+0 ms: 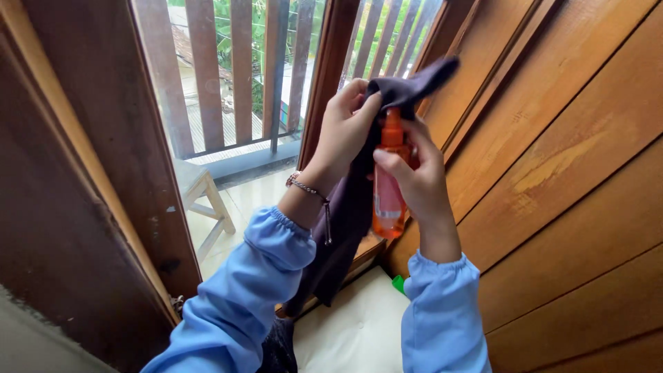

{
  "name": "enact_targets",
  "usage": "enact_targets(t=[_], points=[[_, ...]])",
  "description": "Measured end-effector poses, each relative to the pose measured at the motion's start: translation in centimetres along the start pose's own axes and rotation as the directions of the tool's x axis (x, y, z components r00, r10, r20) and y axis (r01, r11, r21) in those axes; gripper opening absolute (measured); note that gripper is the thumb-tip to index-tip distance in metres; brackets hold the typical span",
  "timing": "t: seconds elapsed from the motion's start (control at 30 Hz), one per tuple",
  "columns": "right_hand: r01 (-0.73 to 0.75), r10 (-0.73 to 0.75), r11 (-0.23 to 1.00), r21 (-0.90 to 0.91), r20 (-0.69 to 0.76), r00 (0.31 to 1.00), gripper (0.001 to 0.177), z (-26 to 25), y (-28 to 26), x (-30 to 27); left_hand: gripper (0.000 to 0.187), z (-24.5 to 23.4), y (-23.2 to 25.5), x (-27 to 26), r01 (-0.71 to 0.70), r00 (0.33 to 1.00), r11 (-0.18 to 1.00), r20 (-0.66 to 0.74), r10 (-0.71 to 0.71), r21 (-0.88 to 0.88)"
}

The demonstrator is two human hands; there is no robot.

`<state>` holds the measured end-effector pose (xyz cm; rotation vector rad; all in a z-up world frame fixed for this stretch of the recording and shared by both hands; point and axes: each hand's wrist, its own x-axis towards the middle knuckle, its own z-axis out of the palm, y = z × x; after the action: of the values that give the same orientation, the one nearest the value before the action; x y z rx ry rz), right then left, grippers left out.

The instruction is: Cleaning the glass panes of a wooden-framed window using a spray bottle and a cloth.

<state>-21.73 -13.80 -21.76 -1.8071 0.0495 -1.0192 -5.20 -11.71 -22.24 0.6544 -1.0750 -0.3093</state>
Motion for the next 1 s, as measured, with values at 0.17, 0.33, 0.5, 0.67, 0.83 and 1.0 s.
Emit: enact_targets(t=[0.17,0.33,0.5,0.67,0.83,1.0], points=[[0.015,-0.043,0.993,-0.119,-0.234,0.971,0.042,0.7,-0.1,1.3,0.023,0.4,1.5,-1.4,0.061,0.994,0.994,0.095,-0.052,-0.088],[0.106,-0.182,0.966,-0.235,-0.327,0.927,0.038,-0.4,-0.3,3.0,0.036,1.1,5.2,-4.4,-0.281,0.920,0.813,-0.099,0.380,0.510],[0.202,-0.411,0.886,-0.418,-0.507,0.757,0.039,-0.4,-0.1,4.3,0.049,0.9,5.5,-6.2,-0.244,0.968,0.854,0.165,0.188,0.460],[0.153,-0.403,0.879,-0.452,-0.531,0.745,0.041,0.6,2.5,5.1,0.069,-1.2,4.0,-6.2,-0.325,0.941,0.806,0.253,0.224,0.495],[0.136,-0.518,0.711,-0.690,-0.383,0.765,0.044,1.8,5.1,5.6,0.072,-2.9,1.5,-5.4,-0.245,0.954,0.814,0.282,0.105,0.527],[0.098,-0.351,0.812,-0.576,-0.346,0.870,0.049,3.2,5.1,5.4,0.057,-3.2,-0.8,-5.1,-0.178,0.984,0.813,0.118,0.135,0.555]])
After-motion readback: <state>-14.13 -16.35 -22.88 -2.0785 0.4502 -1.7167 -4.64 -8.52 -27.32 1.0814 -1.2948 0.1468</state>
